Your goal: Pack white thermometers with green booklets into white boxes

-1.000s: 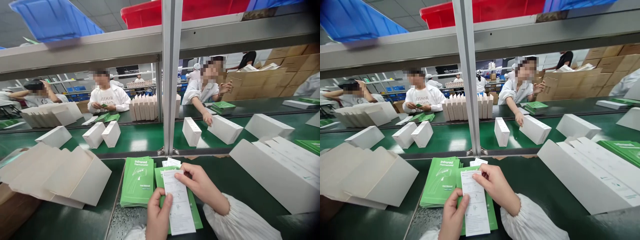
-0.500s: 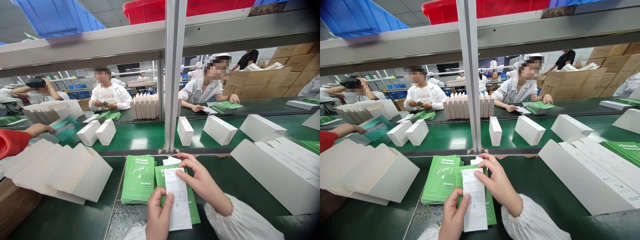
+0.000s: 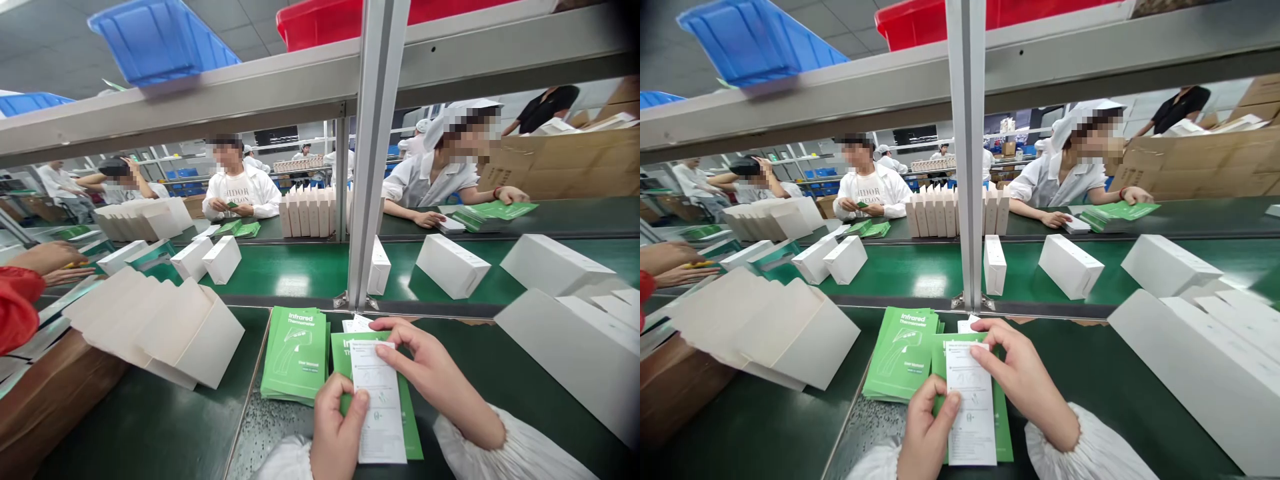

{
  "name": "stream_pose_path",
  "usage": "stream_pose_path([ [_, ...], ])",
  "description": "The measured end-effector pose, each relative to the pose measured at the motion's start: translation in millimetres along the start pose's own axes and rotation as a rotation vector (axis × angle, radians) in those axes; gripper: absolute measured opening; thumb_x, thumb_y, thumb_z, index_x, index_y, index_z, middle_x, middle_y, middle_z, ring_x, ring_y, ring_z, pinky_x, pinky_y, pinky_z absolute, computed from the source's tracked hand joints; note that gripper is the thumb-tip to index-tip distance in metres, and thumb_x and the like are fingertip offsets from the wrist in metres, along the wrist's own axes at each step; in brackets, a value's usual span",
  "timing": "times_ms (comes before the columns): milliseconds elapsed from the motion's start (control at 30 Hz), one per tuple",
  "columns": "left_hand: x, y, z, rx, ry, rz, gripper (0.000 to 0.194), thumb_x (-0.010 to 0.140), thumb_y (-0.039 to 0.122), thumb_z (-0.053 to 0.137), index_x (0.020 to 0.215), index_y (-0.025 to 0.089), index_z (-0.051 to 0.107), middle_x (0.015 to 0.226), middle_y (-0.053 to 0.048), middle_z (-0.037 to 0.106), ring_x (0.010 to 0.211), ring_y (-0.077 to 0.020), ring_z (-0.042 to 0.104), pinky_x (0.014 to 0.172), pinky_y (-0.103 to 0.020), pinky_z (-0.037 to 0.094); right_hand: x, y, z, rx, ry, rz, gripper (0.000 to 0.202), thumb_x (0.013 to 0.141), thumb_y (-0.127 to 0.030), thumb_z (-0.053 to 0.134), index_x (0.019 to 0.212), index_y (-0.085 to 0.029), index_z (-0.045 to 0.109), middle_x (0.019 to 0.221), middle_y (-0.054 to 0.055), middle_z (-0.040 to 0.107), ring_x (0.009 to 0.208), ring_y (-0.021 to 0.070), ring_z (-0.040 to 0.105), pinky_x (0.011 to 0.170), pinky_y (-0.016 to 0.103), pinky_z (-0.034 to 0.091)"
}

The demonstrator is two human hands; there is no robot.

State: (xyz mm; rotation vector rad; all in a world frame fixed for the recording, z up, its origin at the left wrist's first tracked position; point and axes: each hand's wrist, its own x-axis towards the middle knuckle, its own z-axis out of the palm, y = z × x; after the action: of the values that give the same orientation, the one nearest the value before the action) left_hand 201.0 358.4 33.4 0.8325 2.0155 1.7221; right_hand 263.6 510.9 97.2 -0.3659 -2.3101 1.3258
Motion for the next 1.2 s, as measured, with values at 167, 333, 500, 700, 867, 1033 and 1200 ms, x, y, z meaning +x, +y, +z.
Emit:
stream_pose_path([
  [167,0,4,1.4,-0.055,-0.038,0.038,0.025,0.080,0.039,0.045,0.070,0.017,0.051,0.071,-0.003,0.055,0.072,-0.0163,0.052,0.069,-0.028,0.039,0,0,2,0.001,-0.019,-0.010,0.028,0.079,-0.036,0.050,0.058,-0.018,0.043,0.104,0.007,0.058,0.096,0.0217,0.054,0.077,0.032,0.043],
  [333,2,6,2.6,-0.076,-0.022,0.071,0.026,0.079,0.038,0.047,0.075,0.014,0.057,0.076,-0.006,0.059,0.075,-0.0185,0.054,0.070,-0.030,0.041,1,2,4,-0.024,-0.031,-0.019,0.029,0.078,-0.038,0.050,0.057,-0.019,0.043,0.103,0.006,0.058,0.094,0.0214,0.055,0.075,0.031,0.045],
  [500,1,5,2.8,-0.065,0.012,0.085,0.026,0.079,0.037,0.047,0.077,0.014,0.059,0.076,-0.006,0.059,0.075,-0.0190,0.055,0.070,-0.030,0.040,1,3,3,-0.045,-0.019,-0.029,0.031,0.076,-0.041,0.051,0.054,-0.019,0.045,0.101,0.006,0.060,0.096,0.0238,0.055,0.073,0.031,0.047],
  [700,0,2,3.3,0.001,0.044,0.111,0.027,0.078,0.039,0.047,0.069,0.015,0.057,0.068,-0.004,0.055,0.069,-0.0174,0.051,0.065,-0.029,0.038,1,7,4,-0.050,-0.028,0.005,0.034,0.074,-0.045,0.052,0.055,-0.019,0.046,0.104,0.008,0.059,0.097,0.0252,0.054,0.073,0.031,0.048],
  [867,0,0,3.7,0.005,0.066,0.083,0.028,0.077,0.042,0.048,0.066,0.016,0.053,0.067,-0.003,0.052,0.070,-0.0179,0.050,0.065,-0.029,0.036,1,9,5,-0.042,-0.023,0.026,0.034,0.073,-0.047,0.053,0.054,-0.019,0.047,0.105,0.008,0.058,0.100,0.0267,0.053,0.072,0.031,0.050],
  [1033,0,-1,4.8,-0.045,0.072,0.092,0.030,0.075,0.044,0.048,0.064,0.016,0.052,0.066,-0.003,0.052,0.068,-0.0177,0.049,0.064,-0.030,0.036,2,11,6,-0.055,-0.020,0.022,0.035,0.073,-0.048,0.053,0.054,-0.019,0.047,0.106,0.008,0.058,0.099,0.0270,0.054,0.072,0.032,0.050],
  [1200,1,0,4.8,-0.061,0.072,0.077,0.028,0.076,0.041,0.050,0.066,0.016,0.054,0.067,-0.004,0.054,0.070,-0.0183,0.051,0.066,-0.030,0.037,2,13,7,-0.043,-0.019,0.041,0.035,0.073,-0.048,0.053,0.055,-0.018,0.047,0.108,0.008,0.057,0.102,0.0272,0.052,0.073,0.031,0.049],
])
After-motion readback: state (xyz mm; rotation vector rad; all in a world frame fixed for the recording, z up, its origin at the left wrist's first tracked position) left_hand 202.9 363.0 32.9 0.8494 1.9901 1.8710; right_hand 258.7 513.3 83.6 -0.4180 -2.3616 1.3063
